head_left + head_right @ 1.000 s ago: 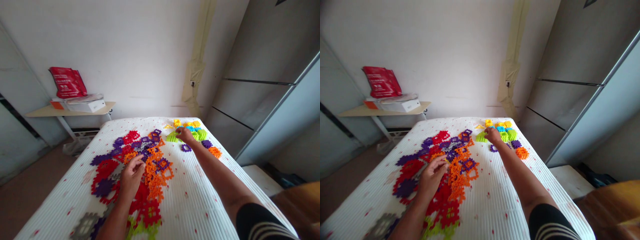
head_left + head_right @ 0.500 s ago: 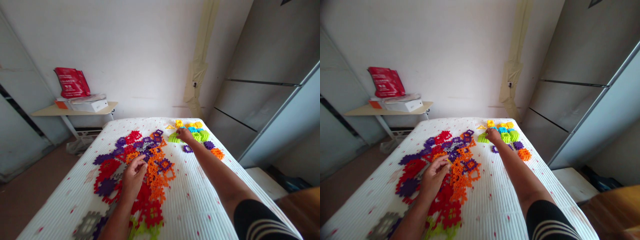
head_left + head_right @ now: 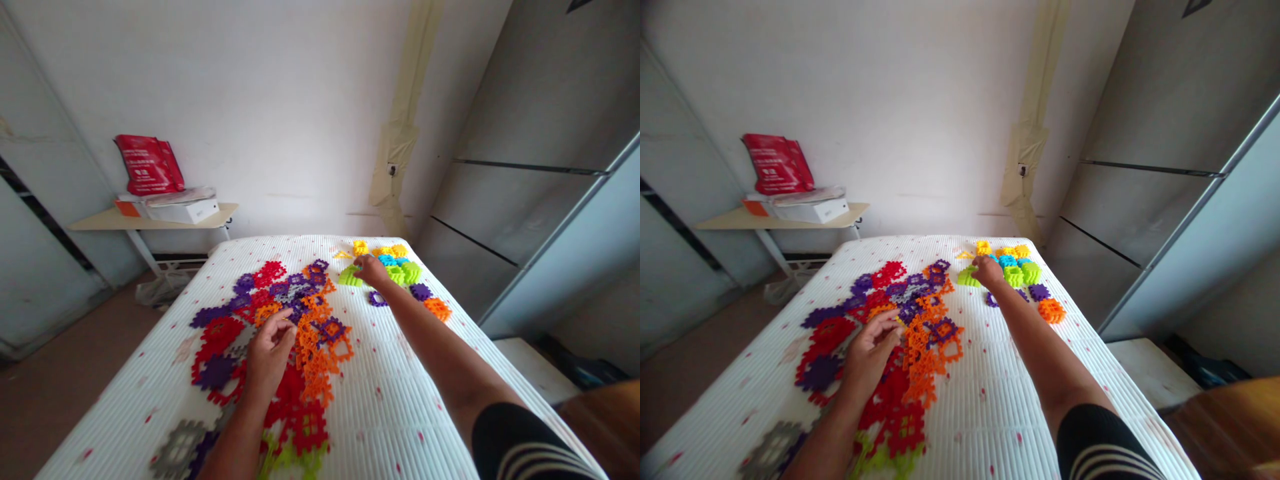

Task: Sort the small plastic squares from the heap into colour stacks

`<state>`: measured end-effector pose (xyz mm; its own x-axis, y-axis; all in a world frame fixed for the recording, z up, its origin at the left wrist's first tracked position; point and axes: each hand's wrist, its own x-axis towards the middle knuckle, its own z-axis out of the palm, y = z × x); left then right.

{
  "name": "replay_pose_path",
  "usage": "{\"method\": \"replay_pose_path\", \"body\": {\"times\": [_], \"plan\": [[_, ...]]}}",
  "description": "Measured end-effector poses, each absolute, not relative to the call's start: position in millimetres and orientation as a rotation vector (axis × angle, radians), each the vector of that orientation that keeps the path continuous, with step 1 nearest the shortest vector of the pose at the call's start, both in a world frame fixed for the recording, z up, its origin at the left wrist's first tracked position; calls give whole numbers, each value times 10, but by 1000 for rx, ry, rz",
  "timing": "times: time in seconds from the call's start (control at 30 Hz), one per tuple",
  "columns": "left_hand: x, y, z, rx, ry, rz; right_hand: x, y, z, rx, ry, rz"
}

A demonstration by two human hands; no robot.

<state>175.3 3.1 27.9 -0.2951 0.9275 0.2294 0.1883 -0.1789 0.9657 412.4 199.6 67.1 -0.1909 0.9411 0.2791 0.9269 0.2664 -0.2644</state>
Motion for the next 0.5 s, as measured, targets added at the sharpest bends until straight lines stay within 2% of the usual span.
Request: {"method": "replay_pose_path", "body": {"times": [0.1,0.2,0.4,0.5], "plan": [[1762,25,302,1296,1460,1554,4109,1802,720,-1558,-2169,36],[1766,14,342,1252,1462,1600,4041,1404,684,-1237,-2163,75],[1699,-10,460,1113,1446,1766,3828,287,485,-658,-2347,533],[1621,-14,493,1073,1465,1867,3732,-94,451,-466,-2524,635]]}}
